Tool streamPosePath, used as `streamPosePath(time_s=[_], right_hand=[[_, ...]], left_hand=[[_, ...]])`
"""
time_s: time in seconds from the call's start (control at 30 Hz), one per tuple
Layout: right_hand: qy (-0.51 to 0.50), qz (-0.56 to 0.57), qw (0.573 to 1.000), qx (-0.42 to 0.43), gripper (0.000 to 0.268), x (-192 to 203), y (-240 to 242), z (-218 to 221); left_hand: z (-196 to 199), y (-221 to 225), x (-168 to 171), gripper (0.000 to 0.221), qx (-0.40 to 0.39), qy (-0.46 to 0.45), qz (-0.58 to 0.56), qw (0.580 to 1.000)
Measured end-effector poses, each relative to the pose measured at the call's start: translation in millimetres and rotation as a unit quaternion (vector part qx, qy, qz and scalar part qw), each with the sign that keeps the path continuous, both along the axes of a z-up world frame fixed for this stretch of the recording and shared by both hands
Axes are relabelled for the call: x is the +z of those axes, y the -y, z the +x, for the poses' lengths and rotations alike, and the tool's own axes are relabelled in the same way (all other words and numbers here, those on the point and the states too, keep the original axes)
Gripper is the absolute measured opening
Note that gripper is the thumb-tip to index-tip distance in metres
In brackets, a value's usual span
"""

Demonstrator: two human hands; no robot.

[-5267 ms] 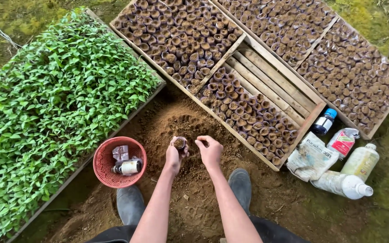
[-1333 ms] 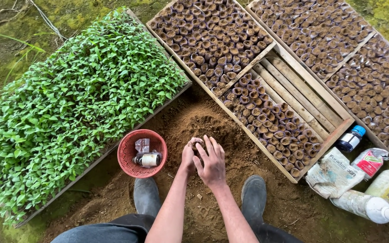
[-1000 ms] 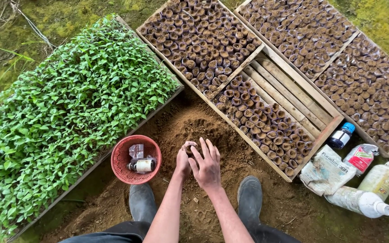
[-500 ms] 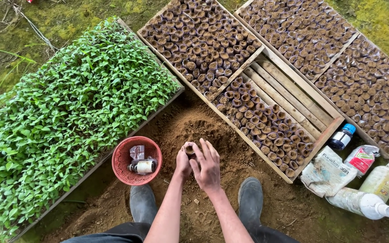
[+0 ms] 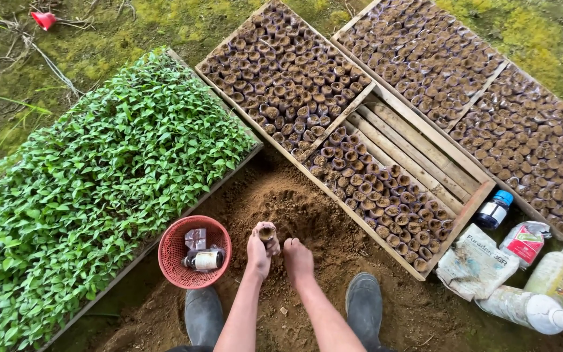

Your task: The person prepares seedlings by hand, handling small clumps of soil and organic matter, then placing seeds or small plants into individual cells of a seedling tray.

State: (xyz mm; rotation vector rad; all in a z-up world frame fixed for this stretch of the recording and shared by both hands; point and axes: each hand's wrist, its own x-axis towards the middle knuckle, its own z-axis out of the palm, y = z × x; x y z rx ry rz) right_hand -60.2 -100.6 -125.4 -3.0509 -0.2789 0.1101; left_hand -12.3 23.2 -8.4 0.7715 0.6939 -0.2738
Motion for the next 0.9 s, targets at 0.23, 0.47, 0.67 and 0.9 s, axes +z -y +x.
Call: streamPosePath(time_s=[0.23, 0.47, 0.67, 0.9], right_hand=[[-0.098, 0.271, 0.954, -0.083, 0.012, 148, 22, 47], [-0.028, 0.498, 0.847, -0.182, 0.010, 261, 10, 51], [0.040, 0.502, 0.862, -0.064, 0.019, 247, 5, 39], [-0.160, 0.282, 0.914, -0.244, 0.046, 195, -2, 26]], left_hand=[[-2, 7, -2, 0.049, -0.010, -0.036, 0.024, 0.999], [1, 17, 10, 0.046, -0.050, -0.021, 0.060, 0.997], [1, 24, 47, 0.043, -0.041, -0.023, 0.062, 0.997], [3, 6, 78, 0.036, -0.064, -0.092, 0.091, 0.989]])
